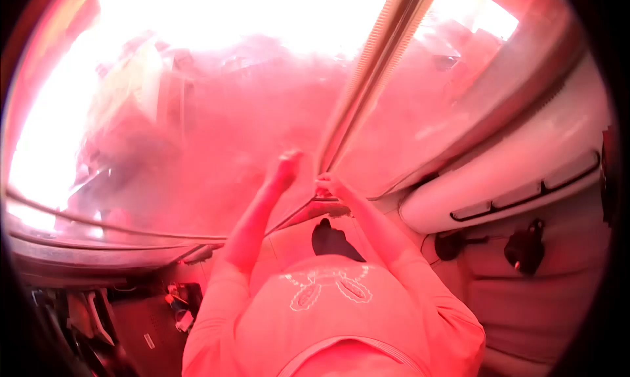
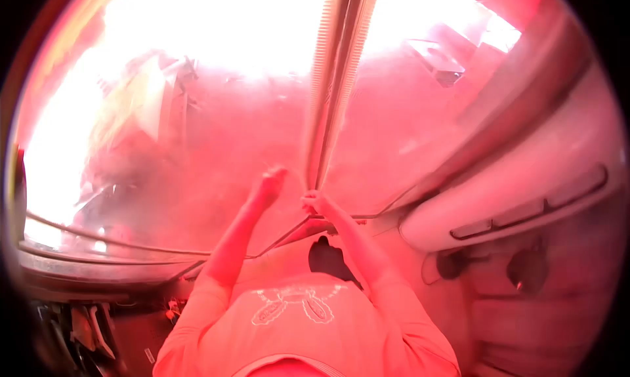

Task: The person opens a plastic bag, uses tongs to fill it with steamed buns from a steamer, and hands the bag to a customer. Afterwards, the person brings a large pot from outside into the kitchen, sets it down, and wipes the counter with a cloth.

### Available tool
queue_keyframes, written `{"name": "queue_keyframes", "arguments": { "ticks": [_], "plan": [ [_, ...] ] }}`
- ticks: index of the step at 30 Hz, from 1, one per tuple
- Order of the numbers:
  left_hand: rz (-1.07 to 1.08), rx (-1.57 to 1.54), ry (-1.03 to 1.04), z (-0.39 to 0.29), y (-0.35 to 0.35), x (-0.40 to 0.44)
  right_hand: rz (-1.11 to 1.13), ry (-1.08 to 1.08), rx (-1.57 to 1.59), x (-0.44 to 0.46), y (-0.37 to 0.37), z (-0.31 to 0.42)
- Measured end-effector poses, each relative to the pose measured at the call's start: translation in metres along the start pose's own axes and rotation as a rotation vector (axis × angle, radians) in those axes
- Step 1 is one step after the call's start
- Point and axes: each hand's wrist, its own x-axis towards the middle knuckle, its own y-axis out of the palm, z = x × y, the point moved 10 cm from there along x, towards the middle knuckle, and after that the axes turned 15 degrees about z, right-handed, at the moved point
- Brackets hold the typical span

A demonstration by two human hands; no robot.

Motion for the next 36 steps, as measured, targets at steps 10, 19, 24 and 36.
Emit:
{"name": "queue_keyframes", "arguments": {
  "ticks": [10, 19, 24, 36],
  "plan": [
    [-0.080, -0.789, -0.830, 0.243, -0.066, 0.074, -0.736, -0.091, -0.076, 0.087, -0.364, 0.000],
    [-0.651, -0.172, -1.226, 0.466, -0.084, -0.043, -0.705, 0.334, 0.275, 0.131, -0.481, -0.066],
    [-0.527, -0.869, -1.472, 0.492, 0.016, 0.045, -0.625, 0.373, 0.384, 0.221, -0.486, -0.046],
    [-0.001, -0.502, -0.426, 0.590, 0.103, 0.726, -0.460, 0.336, 0.374, 0.457, -0.667, 0.135]
  ]
}}
